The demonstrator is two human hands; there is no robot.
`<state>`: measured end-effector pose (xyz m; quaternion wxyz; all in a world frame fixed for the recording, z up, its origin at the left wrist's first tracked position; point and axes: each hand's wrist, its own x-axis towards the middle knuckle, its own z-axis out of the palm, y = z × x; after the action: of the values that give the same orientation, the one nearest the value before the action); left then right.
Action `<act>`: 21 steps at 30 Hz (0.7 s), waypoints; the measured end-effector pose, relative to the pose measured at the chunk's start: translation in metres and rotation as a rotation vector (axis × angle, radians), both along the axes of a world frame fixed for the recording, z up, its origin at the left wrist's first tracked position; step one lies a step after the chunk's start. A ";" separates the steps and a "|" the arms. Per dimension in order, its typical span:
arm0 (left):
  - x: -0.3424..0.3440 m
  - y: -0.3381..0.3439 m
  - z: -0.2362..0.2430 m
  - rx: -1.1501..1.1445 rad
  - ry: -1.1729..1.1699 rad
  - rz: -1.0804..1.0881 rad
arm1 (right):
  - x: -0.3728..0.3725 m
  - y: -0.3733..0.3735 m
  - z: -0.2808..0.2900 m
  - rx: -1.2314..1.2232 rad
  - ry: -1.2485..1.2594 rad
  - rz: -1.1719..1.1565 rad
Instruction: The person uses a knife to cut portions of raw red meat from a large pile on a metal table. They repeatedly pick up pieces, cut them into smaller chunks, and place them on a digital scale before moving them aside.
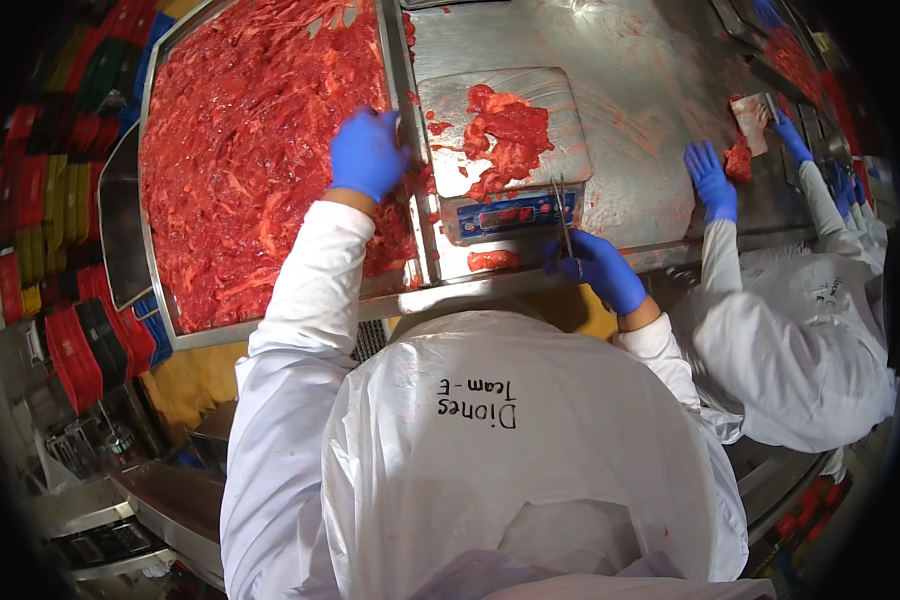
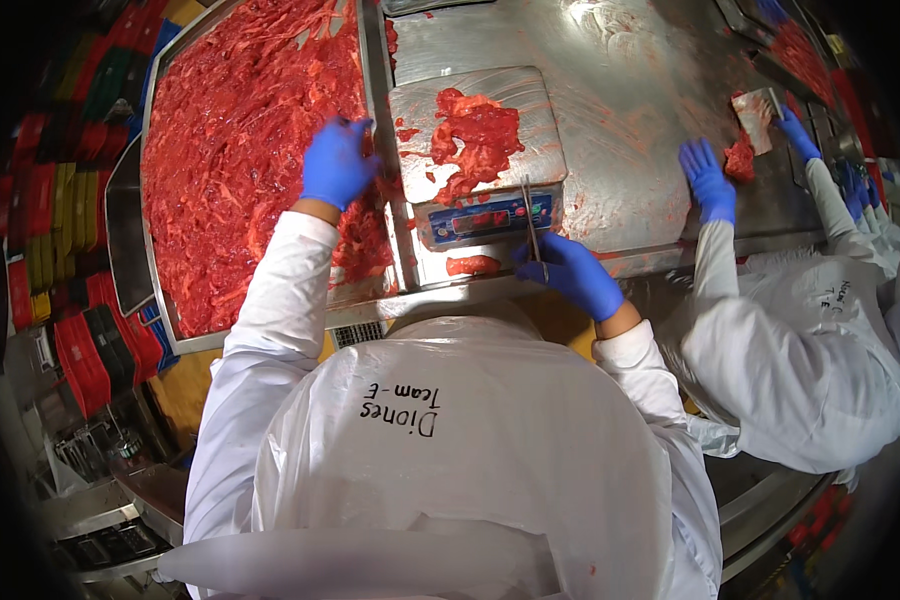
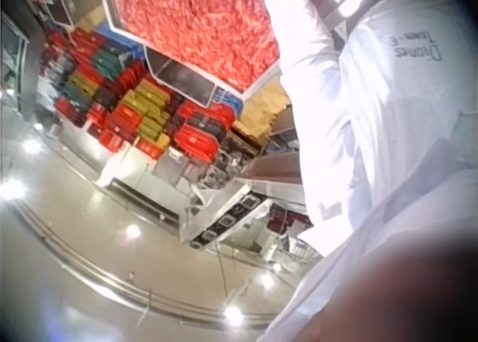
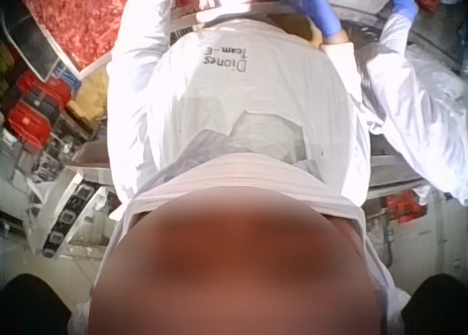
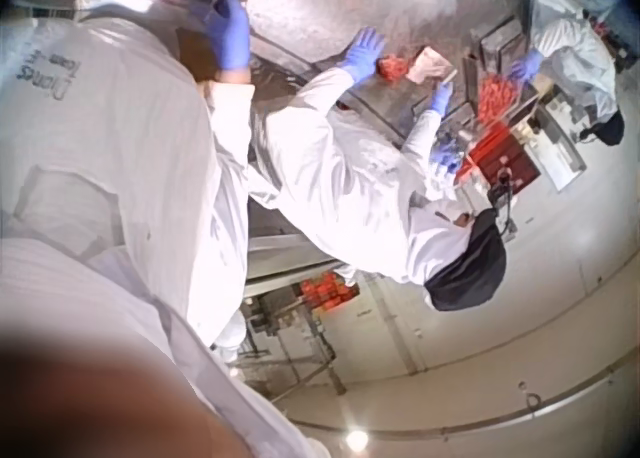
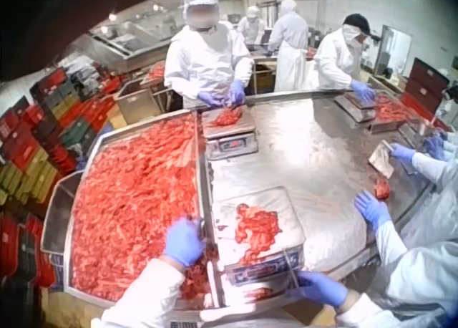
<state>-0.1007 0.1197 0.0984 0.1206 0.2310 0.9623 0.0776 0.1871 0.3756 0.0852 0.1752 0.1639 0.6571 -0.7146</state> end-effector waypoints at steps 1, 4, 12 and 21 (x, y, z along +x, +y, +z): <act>0.015 0.005 -0.006 -0.176 0.153 -0.167 | 0.006 0.005 -0.007 -0.031 -0.024 -0.029; 0.053 -0.002 -0.075 -0.049 0.193 -0.287 | 0.013 0.005 -0.017 -0.099 -0.021 -0.056; 0.077 -0.022 -0.013 -0.030 -0.530 -0.259 | 0.016 0.014 0.004 -0.015 -0.042 -0.132; 0.027 0.007 0.065 0.716 -0.662 -0.322 | 0.007 0.005 0.001 -0.141 -0.099 -0.168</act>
<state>-0.0737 0.1267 0.1637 0.3426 0.3660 0.7380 0.4517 0.1939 0.3802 0.0857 0.1581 0.2406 0.5799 -0.7621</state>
